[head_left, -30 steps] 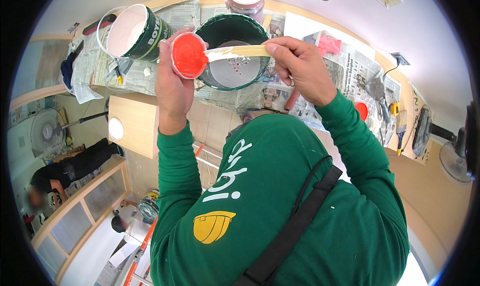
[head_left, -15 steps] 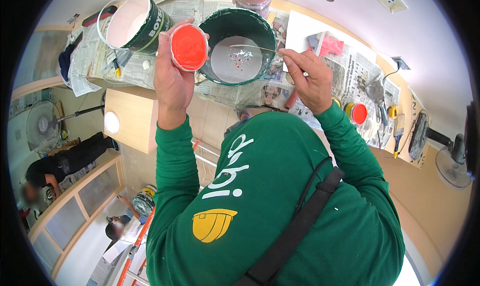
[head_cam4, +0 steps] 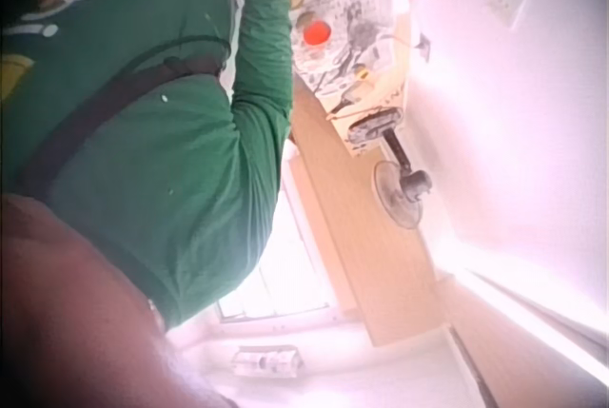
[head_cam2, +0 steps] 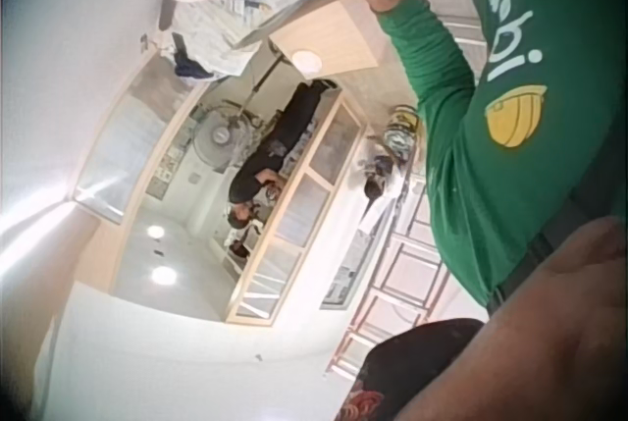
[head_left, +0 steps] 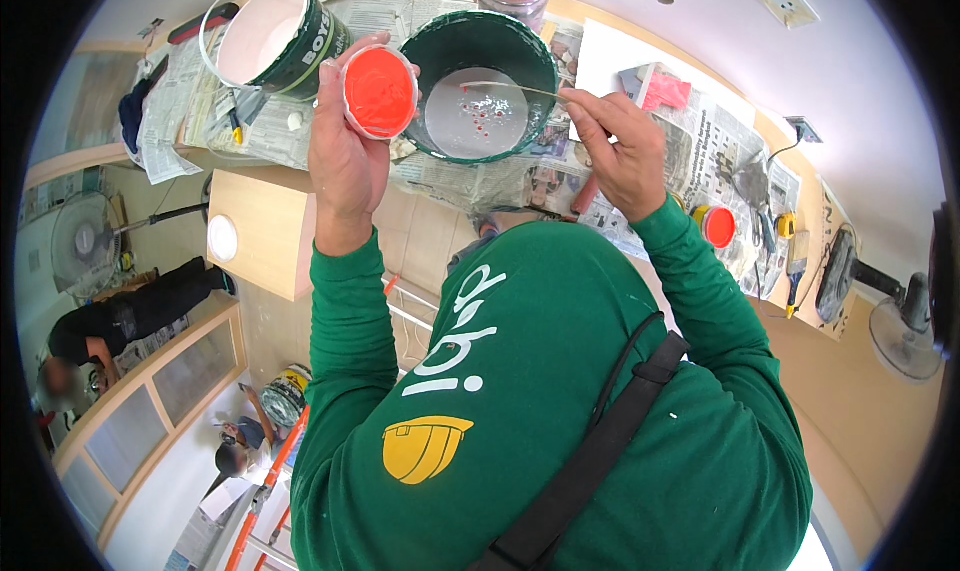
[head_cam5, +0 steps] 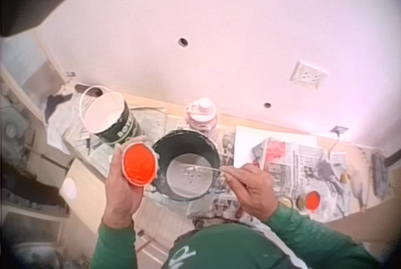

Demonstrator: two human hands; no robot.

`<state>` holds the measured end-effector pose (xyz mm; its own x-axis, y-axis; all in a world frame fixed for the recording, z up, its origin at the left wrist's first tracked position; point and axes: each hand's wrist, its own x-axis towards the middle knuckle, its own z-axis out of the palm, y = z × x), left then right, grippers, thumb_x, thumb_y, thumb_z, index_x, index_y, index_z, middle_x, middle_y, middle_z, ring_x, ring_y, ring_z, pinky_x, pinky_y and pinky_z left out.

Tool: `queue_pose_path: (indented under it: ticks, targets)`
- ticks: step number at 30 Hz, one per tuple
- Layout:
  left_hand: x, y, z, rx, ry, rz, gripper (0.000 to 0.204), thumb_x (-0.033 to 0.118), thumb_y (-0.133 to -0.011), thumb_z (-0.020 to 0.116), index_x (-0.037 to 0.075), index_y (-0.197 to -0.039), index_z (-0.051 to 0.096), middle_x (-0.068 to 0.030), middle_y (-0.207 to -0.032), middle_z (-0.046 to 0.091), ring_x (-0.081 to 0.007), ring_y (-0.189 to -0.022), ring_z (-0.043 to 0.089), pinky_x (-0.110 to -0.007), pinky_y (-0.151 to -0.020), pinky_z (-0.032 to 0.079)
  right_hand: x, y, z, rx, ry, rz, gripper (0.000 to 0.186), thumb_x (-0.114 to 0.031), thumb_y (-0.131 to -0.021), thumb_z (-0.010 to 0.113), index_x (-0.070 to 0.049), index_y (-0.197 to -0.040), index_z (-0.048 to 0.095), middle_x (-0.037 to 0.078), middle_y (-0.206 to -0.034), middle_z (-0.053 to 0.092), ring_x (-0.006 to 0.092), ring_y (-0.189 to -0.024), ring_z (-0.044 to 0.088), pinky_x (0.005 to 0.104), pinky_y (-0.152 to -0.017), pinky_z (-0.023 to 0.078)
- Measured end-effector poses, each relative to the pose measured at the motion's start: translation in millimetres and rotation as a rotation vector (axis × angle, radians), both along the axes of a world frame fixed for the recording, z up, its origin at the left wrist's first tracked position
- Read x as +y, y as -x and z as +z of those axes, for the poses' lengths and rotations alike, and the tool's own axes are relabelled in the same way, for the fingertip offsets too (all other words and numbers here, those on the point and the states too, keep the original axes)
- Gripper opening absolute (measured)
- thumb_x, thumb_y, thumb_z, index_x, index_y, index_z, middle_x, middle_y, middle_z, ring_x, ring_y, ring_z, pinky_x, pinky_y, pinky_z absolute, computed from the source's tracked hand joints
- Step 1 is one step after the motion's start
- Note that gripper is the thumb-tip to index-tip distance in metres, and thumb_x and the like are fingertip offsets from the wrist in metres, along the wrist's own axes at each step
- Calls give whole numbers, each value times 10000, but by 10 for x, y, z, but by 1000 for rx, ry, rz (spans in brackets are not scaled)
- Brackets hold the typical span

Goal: The person scrapes a red paste from a small container into a larger bucket of white paint using a putty knife. They then use a wooden stick to stir the mixture, blending the red paste into the white base. The person is standing at a workbench covered with newspapers and various painting supplies.

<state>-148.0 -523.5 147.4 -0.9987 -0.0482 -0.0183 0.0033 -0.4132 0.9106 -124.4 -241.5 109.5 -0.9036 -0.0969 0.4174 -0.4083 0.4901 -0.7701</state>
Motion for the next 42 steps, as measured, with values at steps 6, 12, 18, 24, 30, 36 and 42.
queue_pose_path:
  ticks: [6,12,18,24,30,36,42]
  targets:
    - [-2,-7,-1,7,20,12,636,457,-1154,284,-66,-1449,494,-254,-1210,680,-293,-1018,704,-383,-825,600,2,22,-4,-10,-13,5,211,-108,-964,730,-99,-1164,796,61,-727,569,181,-640,544,338,-579,430]
    - [13,-5,-6,-9,14,37,638,457,-1154,287,-70,-1446,497,-261,-1196,684,-294,-1012,705,-384,-821,601,-7,33,-12,-31,0,-2,206,-120,-969,724,-98,-1161,797,62,-725,579,178,-645,552,342,-583,435]
    - [-43,-15,-44,11,15,-37,597,452,-1158,296,-19,-1425,546,-165,-1237,686,-233,-1126,685,-359,-909,587,-8,36,43,-56,6,-11,205,-115,-970,721,-91,-1159,798,59,-716,582,172,-648,553,335,-592,436]
    - [39,-22,26,-11,7,39,644,465,-1153,285,-68,-1443,501,-264,-1190,683,-289,-985,701,-376,-824,592,-12,42,25,-69,26,-12,207,-119,-970,726,-90,-1162,799,56,-713,584,166,-643,548,334,-593,435]
    - [-22,-14,-26,5,16,1,642,464,-1154,284,-66,-1444,501,-261,-1191,685,-294,-1003,706,-376,-824,599,-20,37,61,-115,-9,-14,202,-118,-973,725,-82,-1158,798,58,-721,595,164,-642,552,328,-594,436]
    - [-11,-25,-22,-3,13,20,633,458,-1154,290,-63,-1446,501,-257,-1201,684,-297,-1024,706,-382,-824,605,-41,33,34,-101,28,-19,194,-125,-977,726,-76,-1150,799,58,-729,611,154,-645,561,320,-600,445]
    - [-16,-17,-34,6,13,20,635,458,-1155,275,-60,-1445,501,-260,-1209,682,-295,-1027,707,-379,-819,608,-32,23,67,-67,13,-22,205,-124,-970,730,-77,-1158,796,71,-734,620,172,-644,573,326,-602,455]
